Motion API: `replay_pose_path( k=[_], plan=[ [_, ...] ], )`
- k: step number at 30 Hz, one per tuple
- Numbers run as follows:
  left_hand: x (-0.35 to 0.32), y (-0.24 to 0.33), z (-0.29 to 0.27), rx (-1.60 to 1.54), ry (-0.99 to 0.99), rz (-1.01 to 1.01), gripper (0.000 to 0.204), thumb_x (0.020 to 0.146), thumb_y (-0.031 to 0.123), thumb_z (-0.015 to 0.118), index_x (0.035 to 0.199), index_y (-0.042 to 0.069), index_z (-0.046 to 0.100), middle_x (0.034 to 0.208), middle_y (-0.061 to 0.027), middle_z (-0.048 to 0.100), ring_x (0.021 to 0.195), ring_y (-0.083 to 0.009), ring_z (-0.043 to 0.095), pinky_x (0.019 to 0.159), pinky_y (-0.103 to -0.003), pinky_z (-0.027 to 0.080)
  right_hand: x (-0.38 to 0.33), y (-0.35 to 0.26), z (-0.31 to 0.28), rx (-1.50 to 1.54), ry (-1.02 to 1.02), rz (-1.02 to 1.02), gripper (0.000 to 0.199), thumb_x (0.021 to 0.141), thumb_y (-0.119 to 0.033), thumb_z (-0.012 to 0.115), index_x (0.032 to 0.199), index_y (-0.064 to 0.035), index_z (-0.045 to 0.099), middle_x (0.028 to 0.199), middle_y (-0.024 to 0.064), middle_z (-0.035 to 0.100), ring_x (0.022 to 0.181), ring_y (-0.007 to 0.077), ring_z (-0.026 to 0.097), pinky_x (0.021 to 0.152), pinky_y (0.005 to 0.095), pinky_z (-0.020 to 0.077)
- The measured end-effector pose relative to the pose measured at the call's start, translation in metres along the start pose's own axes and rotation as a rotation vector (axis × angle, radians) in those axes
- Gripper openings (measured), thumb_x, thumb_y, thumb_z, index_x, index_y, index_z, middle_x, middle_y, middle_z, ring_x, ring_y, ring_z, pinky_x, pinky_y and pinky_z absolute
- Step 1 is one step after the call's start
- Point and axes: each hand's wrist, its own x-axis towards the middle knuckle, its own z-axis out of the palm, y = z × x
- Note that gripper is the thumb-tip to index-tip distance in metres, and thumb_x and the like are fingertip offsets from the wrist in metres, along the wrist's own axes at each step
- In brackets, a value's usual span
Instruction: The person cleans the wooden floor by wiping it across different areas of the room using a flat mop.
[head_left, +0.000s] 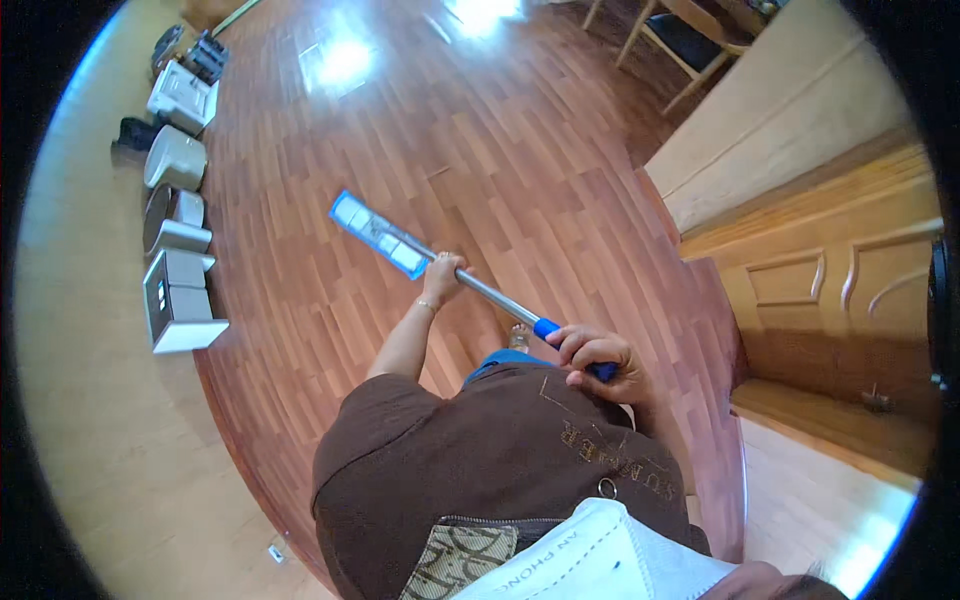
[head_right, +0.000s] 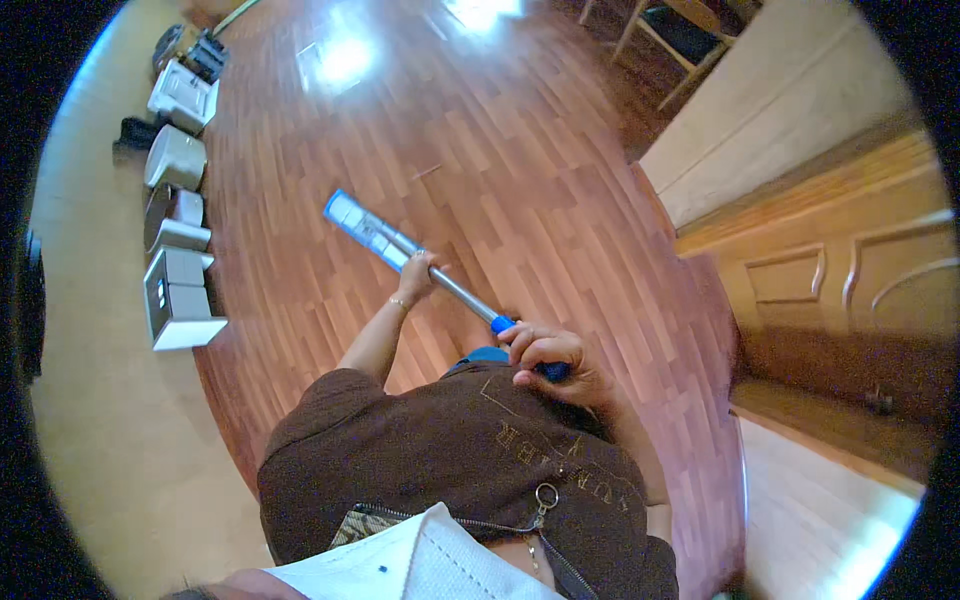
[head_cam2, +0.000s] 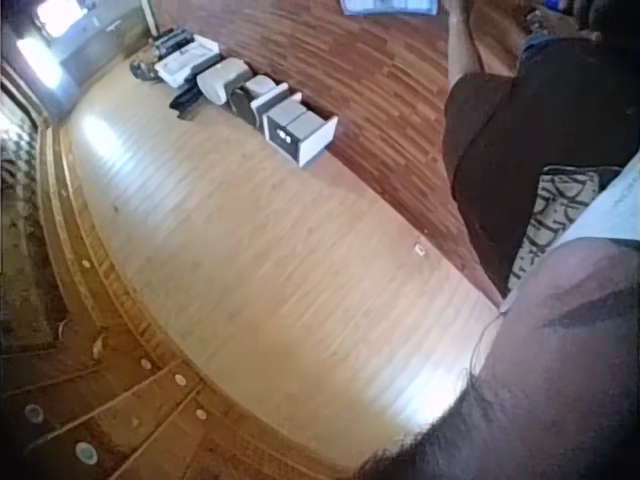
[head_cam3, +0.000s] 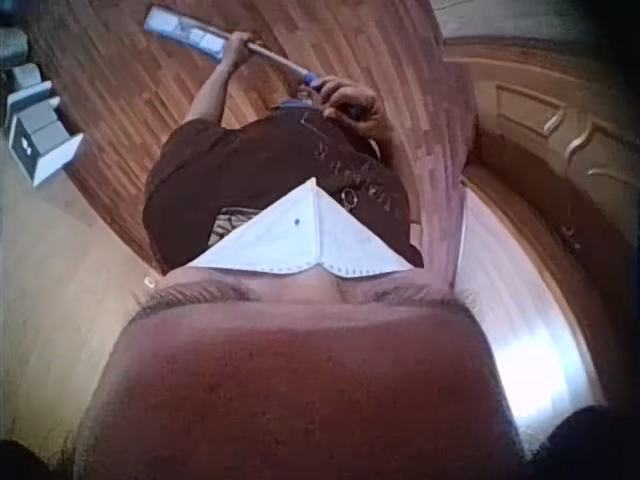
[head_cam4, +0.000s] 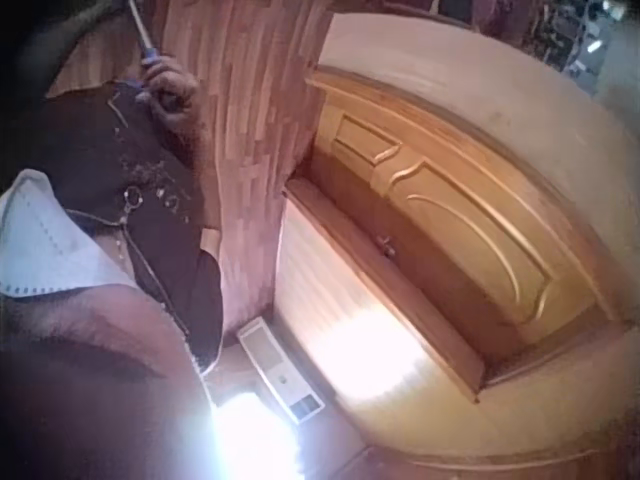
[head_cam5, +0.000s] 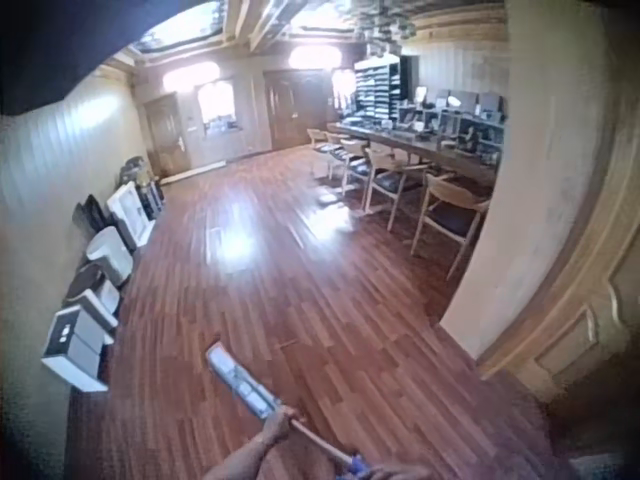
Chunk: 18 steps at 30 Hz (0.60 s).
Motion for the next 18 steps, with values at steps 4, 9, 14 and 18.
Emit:
replay_pose_path(
  k=[4, 9, 14, 18],
  plan=[
    [-0.033, 0.05, 0.008, 0.021, 0.039, 0.057, 0.028, 0.076, 0.032, 0.068, 0.06, 0.01, 0.061, 0.069, -0.0105, 0.063, 0.073, -0.0317, 0.061, 0.062, -0.045, 0.047, -0.05, -0.043, 0.012, 0.103, 0.123, -0.002, 0.012, 0.08, -0.006, 0.071, 0.077, -0.002, 0.06, 0.085, 0.0099, 0.062, 0.098, 0.0305, 0.059, 0.096, 0.0496, 0.0407],
    [-0.053, 0.124, 0.032, -0.12, -0.031, 0.244, 0.019, 0.073, 0.022, 0.071, 0.062, 0.009, 0.062, 0.064, -0.0118, 0.06, 0.069, -0.0342, 0.059, 0.062, -0.044, 0.046, -0.136, -0.077, 0.044, 0.046, 0.369, -0.08, 0.013, 0.078, -0.003, 0.072, 0.076, -0.0017, 0.06, 0.079, 0.0103, 0.062, 0.083, 0.0292, 0.062, 0.09, 0.0509, 0.0458],
    [-0.063, 0.223, 0.058, -0.31, -0.147, 0.463, 0.038, 0.075, 0.028, 0.071, 0.053, 0.007, 0.047, 0.06, -0.0146, 0.055, 0.065, -0.0382, 0.054, 0.061, -0.047, 0.043, -0.218, -0.116, 0.084, -0.212, 0.506, -0.087, 0.032, 0.07, -0.025, 0.082, 0.076, -0.0025, 0.06, 0.083, 0.0131, 0.064, 0.092, 0.0358, 0.064, 0.085, 0.0479, 0.0488],
    [-0.067, 0.276, 0.094, -0.243, -0.275, 0.685, 0.043, 0.077, 0.033, 0.071, 0.059, 0.006, 0.042, 0.062, -0.0137, 0.054, 0.068, -0.0378, 0.056, 0.061, -0.046, 0.044, -0.256, -0.131, 0.123, -0.388, 0.666, -0.095, 0.038, 0.073, -0.037, 0.078, 0.077, -0.0024, 0.061, 0.08, 0.0142, 0.064, 0.087, 0.0358, 0.064, 0.082, 0.0479, 0.0502]
  ],
)
